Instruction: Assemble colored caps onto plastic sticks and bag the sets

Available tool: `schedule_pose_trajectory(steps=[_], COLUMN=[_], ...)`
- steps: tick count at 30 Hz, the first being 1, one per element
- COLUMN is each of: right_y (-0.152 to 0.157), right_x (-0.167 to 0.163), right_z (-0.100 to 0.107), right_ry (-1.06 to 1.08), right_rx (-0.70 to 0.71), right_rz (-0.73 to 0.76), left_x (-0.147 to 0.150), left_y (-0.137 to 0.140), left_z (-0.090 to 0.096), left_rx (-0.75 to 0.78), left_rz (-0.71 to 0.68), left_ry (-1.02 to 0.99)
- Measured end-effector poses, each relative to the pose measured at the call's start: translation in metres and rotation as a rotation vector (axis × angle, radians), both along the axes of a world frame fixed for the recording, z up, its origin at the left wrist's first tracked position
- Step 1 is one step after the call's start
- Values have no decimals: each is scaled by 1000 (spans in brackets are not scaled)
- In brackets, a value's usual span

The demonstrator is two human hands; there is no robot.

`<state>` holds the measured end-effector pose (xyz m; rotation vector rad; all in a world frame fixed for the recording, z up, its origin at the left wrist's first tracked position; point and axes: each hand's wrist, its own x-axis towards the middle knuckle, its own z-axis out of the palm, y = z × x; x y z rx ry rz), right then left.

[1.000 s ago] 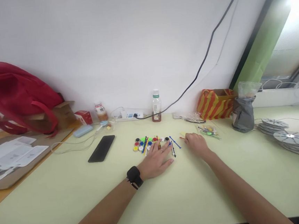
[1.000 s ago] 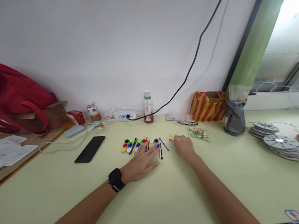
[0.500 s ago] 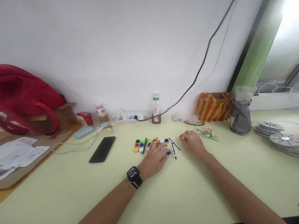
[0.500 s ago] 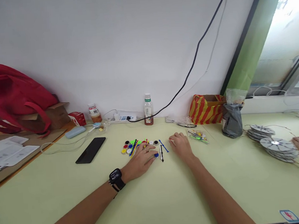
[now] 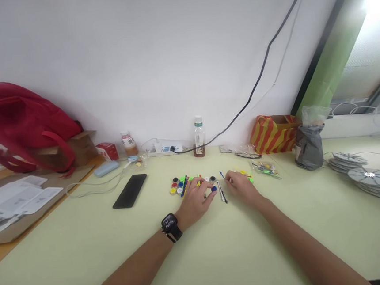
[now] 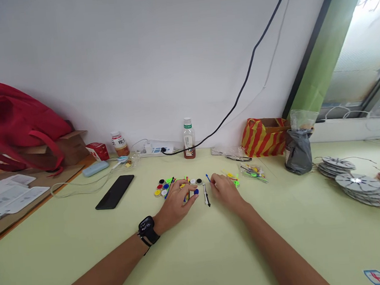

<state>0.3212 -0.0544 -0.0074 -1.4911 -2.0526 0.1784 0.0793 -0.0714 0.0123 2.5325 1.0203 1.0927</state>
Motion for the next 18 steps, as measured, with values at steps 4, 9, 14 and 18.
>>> schedule_pose_trajectory(steps=[4,9,14,18], right_y=[0,-6,-18,-23], right_x=[-4,-17,-29,-34], right_z=[5,19,29,33], right_ry=[311,596,744,832], right_rx=[7,-19,-136,-179], right_rz=[58,131,180,202], left_x=[-1,-1,2,3], left_y=[-1,7,14,14], left_z=[2,-4,-11,-11], left_rx=[-54,-210,-439,-526], left_rz=[8,-34,-63,-61], left_ry=[-89,-250,-483,-543])
